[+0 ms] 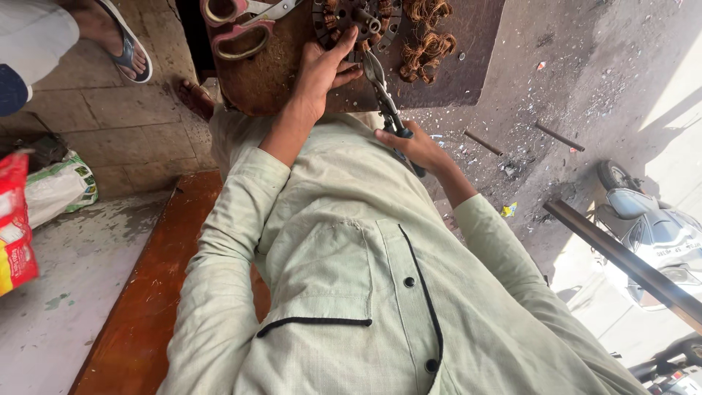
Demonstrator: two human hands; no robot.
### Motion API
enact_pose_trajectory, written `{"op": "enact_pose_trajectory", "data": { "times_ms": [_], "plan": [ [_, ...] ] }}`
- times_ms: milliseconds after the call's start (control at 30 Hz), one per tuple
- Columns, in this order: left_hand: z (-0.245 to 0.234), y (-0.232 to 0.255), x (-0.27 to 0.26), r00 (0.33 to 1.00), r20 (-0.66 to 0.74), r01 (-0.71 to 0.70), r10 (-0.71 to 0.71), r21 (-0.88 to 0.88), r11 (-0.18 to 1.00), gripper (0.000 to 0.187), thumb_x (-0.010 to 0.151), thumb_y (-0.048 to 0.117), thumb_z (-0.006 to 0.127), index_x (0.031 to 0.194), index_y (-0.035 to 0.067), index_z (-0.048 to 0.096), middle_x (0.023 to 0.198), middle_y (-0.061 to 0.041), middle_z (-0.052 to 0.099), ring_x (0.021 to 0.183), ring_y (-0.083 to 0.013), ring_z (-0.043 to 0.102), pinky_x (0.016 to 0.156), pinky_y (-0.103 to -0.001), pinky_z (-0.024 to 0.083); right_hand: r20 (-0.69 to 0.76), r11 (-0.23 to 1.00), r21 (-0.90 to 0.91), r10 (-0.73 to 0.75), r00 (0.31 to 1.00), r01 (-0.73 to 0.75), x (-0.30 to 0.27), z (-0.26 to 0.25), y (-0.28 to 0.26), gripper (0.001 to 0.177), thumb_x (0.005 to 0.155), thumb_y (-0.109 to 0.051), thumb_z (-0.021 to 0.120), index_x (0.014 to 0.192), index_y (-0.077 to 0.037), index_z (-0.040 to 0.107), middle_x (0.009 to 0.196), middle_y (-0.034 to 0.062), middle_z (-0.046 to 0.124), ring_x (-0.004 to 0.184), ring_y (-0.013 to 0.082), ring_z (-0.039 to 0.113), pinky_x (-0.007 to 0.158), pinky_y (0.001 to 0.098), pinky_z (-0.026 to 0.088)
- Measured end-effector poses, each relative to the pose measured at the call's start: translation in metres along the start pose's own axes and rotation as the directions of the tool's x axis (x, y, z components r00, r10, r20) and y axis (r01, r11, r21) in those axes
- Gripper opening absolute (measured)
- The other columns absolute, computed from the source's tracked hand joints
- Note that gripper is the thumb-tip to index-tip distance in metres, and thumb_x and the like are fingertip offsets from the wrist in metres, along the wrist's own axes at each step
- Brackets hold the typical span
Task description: The person uses pliers to adjust and secure copper windings on a circular metal component placed on a wooden workbench. They repeatedly reposition the component and apply pressure with the pliers to shape the windings.
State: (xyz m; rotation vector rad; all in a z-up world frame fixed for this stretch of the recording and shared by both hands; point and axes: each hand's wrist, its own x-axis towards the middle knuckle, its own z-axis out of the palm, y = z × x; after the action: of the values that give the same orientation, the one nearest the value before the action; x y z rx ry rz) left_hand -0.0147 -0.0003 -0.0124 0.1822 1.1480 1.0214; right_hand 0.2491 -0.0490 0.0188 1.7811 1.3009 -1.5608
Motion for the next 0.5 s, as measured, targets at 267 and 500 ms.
{"op": "enact_pose_trajectory", "data": {
  "times_ms": [267, 500],
  "plan": [
    [0.005, 0.004, -0.004, 0.999, -0.032, -0.021, 0.023, 0.039, 0.999, 0.055, 0.085, 0.046, 0.077, 0.114, 0.0, 0.069, 0.116, -0.014, 0.076, 0.092, -0.0245, 0.081, 0.071, -0.033, 0.071, 0.218, 0.964, 0.266, -0.059, 0.974, -0.001, -0.014, -0.029, -0.032, 0.09, 0.078, -0.077, 0.063, 0.126, -0.001, 0.063, 0.105, 0.0133, 0.071, 0.096, 0.0231, 0.065, 0.083, 0.0394, 0.05],
    [0.005, -0.002, -0.002, 0.999, -0.007, -0.042, 0.043, 0.05, 0.998, 0.039, 0.092, 0.039, 0.074, 0.115, 0.007, 0.074, 0.108, -0.005, 0.077, 0.092, -0.0212, 0.08, 0.073, -0.032, 0.069, -0.126, 0.992, 0.081, -0.088, 0.988, 0.098, -0.009, 0.013, -0.042, 0.058, 0.082, -0.054, 0.075, 0.104, -0.001, 0.064, 0.084, 0.0098, 0.067, 0.079, 0.022, 0.065, 0.076, 0.0383, 0.051]
  ]
}}
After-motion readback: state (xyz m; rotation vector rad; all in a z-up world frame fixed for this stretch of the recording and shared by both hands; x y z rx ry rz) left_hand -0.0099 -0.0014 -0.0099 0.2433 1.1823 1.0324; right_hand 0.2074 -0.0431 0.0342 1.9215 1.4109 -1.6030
